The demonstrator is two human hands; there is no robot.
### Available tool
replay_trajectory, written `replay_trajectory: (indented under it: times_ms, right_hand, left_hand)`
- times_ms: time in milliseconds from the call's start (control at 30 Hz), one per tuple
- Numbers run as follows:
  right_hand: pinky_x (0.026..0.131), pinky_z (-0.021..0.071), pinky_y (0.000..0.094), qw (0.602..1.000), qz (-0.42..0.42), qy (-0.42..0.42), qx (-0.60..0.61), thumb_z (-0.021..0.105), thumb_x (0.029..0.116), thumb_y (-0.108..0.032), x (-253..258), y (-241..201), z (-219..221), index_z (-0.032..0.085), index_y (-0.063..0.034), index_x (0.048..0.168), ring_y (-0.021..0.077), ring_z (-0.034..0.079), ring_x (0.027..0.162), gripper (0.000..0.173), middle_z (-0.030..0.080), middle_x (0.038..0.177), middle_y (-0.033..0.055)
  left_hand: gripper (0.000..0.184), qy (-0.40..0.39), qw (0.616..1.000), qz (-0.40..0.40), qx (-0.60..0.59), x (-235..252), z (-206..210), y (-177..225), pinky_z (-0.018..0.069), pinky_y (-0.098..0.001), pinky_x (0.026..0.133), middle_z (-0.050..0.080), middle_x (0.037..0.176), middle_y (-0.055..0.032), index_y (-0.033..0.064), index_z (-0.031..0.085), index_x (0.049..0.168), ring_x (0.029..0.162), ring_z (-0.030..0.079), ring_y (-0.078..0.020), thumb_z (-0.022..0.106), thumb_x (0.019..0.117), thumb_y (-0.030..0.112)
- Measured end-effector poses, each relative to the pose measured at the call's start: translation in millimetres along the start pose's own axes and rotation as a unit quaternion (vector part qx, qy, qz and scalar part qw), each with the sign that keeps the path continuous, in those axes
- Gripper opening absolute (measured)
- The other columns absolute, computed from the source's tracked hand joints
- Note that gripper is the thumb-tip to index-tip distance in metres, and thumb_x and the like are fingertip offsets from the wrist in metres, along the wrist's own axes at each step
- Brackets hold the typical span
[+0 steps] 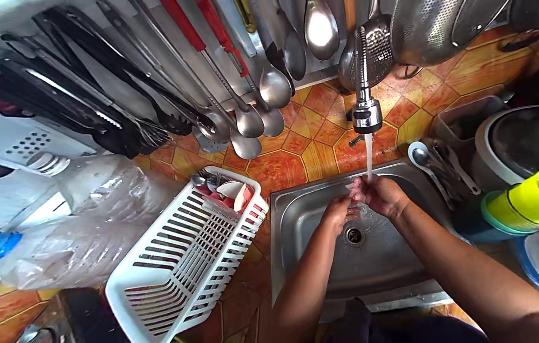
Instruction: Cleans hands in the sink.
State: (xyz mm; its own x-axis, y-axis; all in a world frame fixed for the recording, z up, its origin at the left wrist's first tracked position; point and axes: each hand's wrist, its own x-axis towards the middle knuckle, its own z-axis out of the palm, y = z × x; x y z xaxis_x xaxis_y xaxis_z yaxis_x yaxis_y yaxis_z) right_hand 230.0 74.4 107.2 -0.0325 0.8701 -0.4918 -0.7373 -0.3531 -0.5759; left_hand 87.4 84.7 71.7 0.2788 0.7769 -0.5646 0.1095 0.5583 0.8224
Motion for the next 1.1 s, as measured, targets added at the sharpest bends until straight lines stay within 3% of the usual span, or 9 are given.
replay_trajectory:
  times_ms: [133,233,300,367,567,733,900,1000,1100]
  right_hand:
    - [0.068,0.0586,0.0361,0.935,-0.002,-0.107,-0.338,0.036,0.109,-0.014,-22.6,-2.2,-26.9,0.061,0.003,0.108,0.0184,0.067,0.071,0.03,0.067,0.086,0.0086]
    - [0.074,0.0566,0.052,0.693,0.139,-0.202,-0.678,0.051,0.1051,-0.015,-46.5,-2.3,-56.1,0.067,0.0048,0.112,0.0308,0.068,0.078,0.026,0.069,0.094,0.0197]
    - [0.075,0.0509,0.0608,0.518,0.197,-0.163,-0.816,0.062,0.0996,-0.019,-51.1,4.4,-71.0,0.069,0.0036,0.105,0.0388,0.065,0.084,0.024,0.068,0.097,0.0238]
    - [0.092,0.0467,0.0719,0.442,0.193,-0.089,-0.872,0.063,0.0982,-0.015,-55.8,2.3,-77.6,0.068,0.0077,0.111,0.0494,0.062,0.115,0.027,0.065,0.12,0.0311]
    - [0.099,0.0455,0.0683,0.507,0.098,-0.058,-0.854,0.048,0.1072,-0.021,-48.5,-0.9,-102.5,0.066,0.0031,0.123,0.0475,0.058,0.125,0.034,0.063,0.129,0.029]
    - [0.106,0.0437,0.0625,0.558,0.034,-0.144,-0.816,0.051,0.1082,-0.027,-68.4,-1.4,-122.4,0.067,-0.0045,0.13,0.0419,0.06,0.125,0.035,0.066,0.128,0.0237]
    - [0.124,0.026,0.0582,0.546,-0.087,-0.12,-0.825,0.06,0.0982,-0.057,-107.7,19.3,-166.9,0.067,-0.0077,0.134,0.0433,0.04,0.147,0.061,0.056,0.147,0.0228]
    - [0.122,0.0282,0.0619,0.502,-0.233,-0.086,-0.829,0.047,0.0951,-0.073,-124.5,39.1,-203.1,0.07,-0.0157,0.133,0.0475,0.035,0.149,0.072,0.052,0.152,0.0218]
    - [0.118,0.0316,0.0662,0.454,-0.343,-0.054,-0.821,0.029,0.0988,-0.075,-131.6,58.6,-230.0,0.071,-0.0199,0.132,0.0482,0.043,0.144,0.077,0.057,0.149,0.0197]
  left_hand:
    - [0.027,-0.009,0.999,0.033,-0.022,16.6,24.4,4.5,0.0536,-0.0321,0.069,0.058,0.082,-0.0038,0.001,0.059,0.114,0.071,0.058,-0.0134,0.041,0.1109,0.02]
    - [0.032,-0.038,0.997,0.008,-0.073,26.6,34.9,11.9,0.0575,-0.0345,0.077,0.066,0.112,-0.0139,-0.002,0.055,0.134,0.087,0.068,-0.0191,0.042,0.11,0.015]
    - [0.03,-0.046,0.993,-0.003,-0.113,31.0,44.4,16.0,0.0582,-0.0365,0.078,0.067,0.112,-0.0132,0.0001,0.055,0.134,0.088,0.069,-0.021,0.045,0.1096,0.015]
    - [0.03,-0.057,0.993,0.007,-0.108,31.9,54.5,22.7,0.0578,-0.036,0.078,0.066,0.109,-0.012,0.0001,0.056,0.132,0.088,0.068,-0.0203,0.046,0.1099,0.018]
    - [0.028,-0.081,0.996,0.039,0.01,27.6,66.0,42.8,0.0578,-0.0276,0.063,0.061,0.084,-0.0051,-0.0021,0.059,0.123,0.065,0.063,-0.0129,0.046,0.1105,0.019]
    - [0.038,-0.096,0.951,0.073,0.286,5.8,32.7,30.8,0.0428,-0.0232,0.048,0.05,0.067,-0.0006,-0.0011,0.065,0.111,0.049,0.045,-0.0074,0.043,0.1112,0.03]
    - [0.056,-0.093,0.82,0.046,0.562,-3.9,-43.3,-25.6,0.0475,-0.0571,0.103,0.068,0.116,-0.0261,-0.0052,0.068,0.118,0.114,0.065,-0.0379,0.048,0.1072,0.046]
    - [0.055,-0.079,0.79,0.004,0.608,-20.0,-88.3,-52.0,0.0363,-0.0554,0.118,0.052,0.147,-0.0246,0.0048,0.052,0.148,0.14,0.047,-0.0385,0.057,0.1044,0.037]
    - [0.048,-0.051,0.809,0.016,0.586,-46.1,-117.3,-61.6,0.0329,-0.0485,0.121,0.05,0.151,-0.0222,0.0032,0.052,0.148,0.145,0.043,-0.034,0.055,0.1061,0.027]
